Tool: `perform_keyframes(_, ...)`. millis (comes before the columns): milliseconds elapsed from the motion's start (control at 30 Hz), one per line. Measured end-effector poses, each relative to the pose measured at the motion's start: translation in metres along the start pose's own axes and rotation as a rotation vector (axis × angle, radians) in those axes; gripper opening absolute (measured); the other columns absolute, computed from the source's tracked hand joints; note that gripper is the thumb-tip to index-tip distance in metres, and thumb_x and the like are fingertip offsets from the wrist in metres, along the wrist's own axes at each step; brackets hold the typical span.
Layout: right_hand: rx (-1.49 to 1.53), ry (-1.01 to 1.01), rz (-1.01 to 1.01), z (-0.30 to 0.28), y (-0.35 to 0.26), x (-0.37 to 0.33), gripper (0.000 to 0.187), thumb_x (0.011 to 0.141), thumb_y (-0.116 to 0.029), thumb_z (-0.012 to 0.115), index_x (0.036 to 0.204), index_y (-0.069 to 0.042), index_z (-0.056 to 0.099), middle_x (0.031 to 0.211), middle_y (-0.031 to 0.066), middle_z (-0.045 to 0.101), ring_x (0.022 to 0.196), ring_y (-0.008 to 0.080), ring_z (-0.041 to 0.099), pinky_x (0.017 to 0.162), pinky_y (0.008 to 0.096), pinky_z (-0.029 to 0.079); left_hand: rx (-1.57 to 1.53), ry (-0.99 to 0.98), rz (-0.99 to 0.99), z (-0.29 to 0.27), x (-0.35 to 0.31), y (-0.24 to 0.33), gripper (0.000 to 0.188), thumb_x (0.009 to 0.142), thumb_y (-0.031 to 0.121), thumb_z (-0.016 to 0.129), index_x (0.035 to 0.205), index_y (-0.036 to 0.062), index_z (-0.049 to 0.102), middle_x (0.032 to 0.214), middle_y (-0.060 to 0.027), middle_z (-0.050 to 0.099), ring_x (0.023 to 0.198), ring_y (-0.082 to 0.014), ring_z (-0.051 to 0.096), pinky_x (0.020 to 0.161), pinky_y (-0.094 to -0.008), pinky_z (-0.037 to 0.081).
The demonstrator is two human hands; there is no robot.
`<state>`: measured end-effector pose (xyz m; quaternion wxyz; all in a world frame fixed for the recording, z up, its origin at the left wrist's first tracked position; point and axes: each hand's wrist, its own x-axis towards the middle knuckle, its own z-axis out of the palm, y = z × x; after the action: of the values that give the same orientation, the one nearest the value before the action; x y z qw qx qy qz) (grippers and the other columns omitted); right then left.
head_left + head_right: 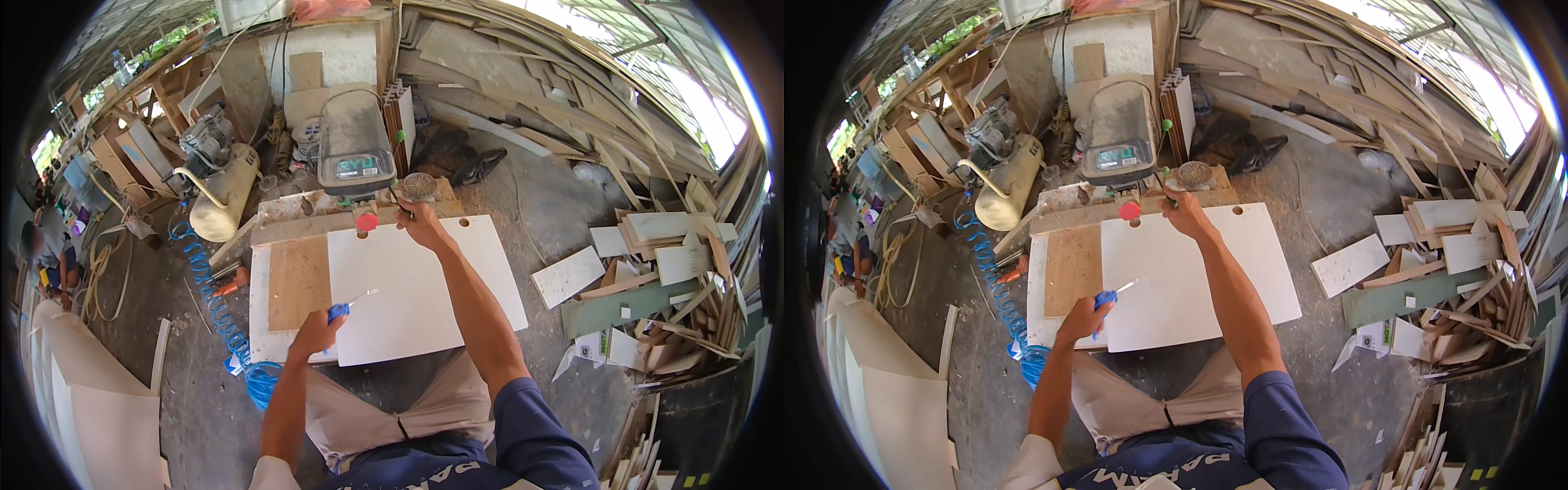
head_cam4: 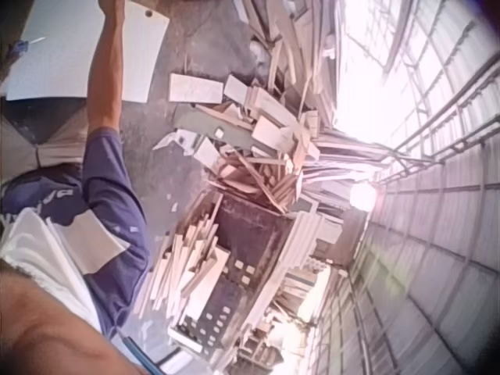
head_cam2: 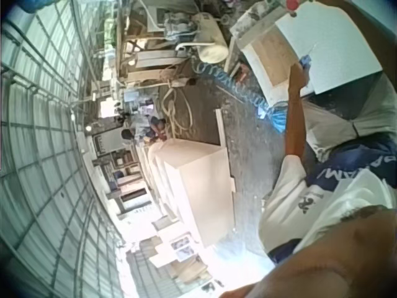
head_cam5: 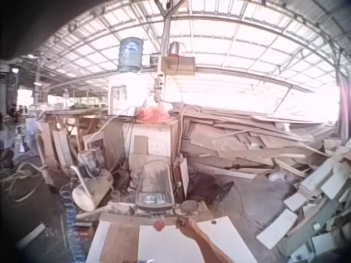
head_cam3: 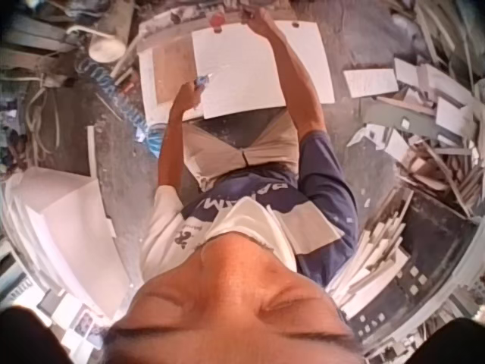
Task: The person positions a white wood panel under a drill press, lowers the drill to create a hole, clears sawdust with an air blower, and then flips the panel to repeat the process.
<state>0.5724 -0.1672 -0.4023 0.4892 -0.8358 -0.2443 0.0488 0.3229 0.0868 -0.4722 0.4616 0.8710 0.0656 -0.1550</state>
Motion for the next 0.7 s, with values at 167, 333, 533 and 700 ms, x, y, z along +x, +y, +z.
perform_keyframes(167,0.1,0.058,-0.016,0.008,-0.005,0.006,0.052,0.1,-0.022,0.064,0.141,0.008,0.054,0.087,0.0149,0.071,0.075,0.019,0.071,0.07,0.0344,0.053,0.314,0.638,0.327,0.057,0.071,0.031,0.053,0.099,0.047,0.06,0.079,-0.0021,0.065,0.062,-0.0162,0.066,0.059,-0.0325,0.069,0.059,-0.0469,0.055)
perform_keyframes(333,0.067,0.042,0.033,0.005,0.006,0.005,0.054,0.098,-0.023,0.066,0.142,0.007,0.055,0.083,0.0157,0.072,0.073,0.0183,0.071,0.07,0.0342,0.054,0.31,0.34,0.097,0.086,0.079,0.097,0.052,0.101,0.047,0.057,0.092,-0.0039,0.066,0.086,-0.0295,0.071,0.082,-0.0497,0.07,0.08,-0.0555,0.056)
perform_keyframes(533,0.091,0.033,0.037,0.003,0.024,0.009,0.047,0.099,-0.022,0.067,0.135,0.008,0.06,0.095,0.0151,0.071,0.077,0.0174,0.073,0.071,0.0331,0.055,0.365,0.184,0.104,0.099,0.089,0.122,0.047,0.103,0.043,0.052,0.098,-0.0027,0.065,0.095,-0.0283,0.071,0.09,-0.0444,0.072,0.084,-0.0532,0.057)
perform_keyframes(700,0.053,0.037,0.044,0.004,0.017,0.012,0.05,0.097,-0.022,0.068,0.137,0.008,0.059,0.103,0.0166,0.073,0.075,0.017,0.072,0.072,0.0333,0.055,0.383,0.268,0.183,0.13,0.112,0.154,0.043,0.103,0.04,0.053,0.1,-0.0017,0.064,0.095,-0.0259,0.072,0.09,-0.0421,0.073,0.085,-0.0512,0.058)
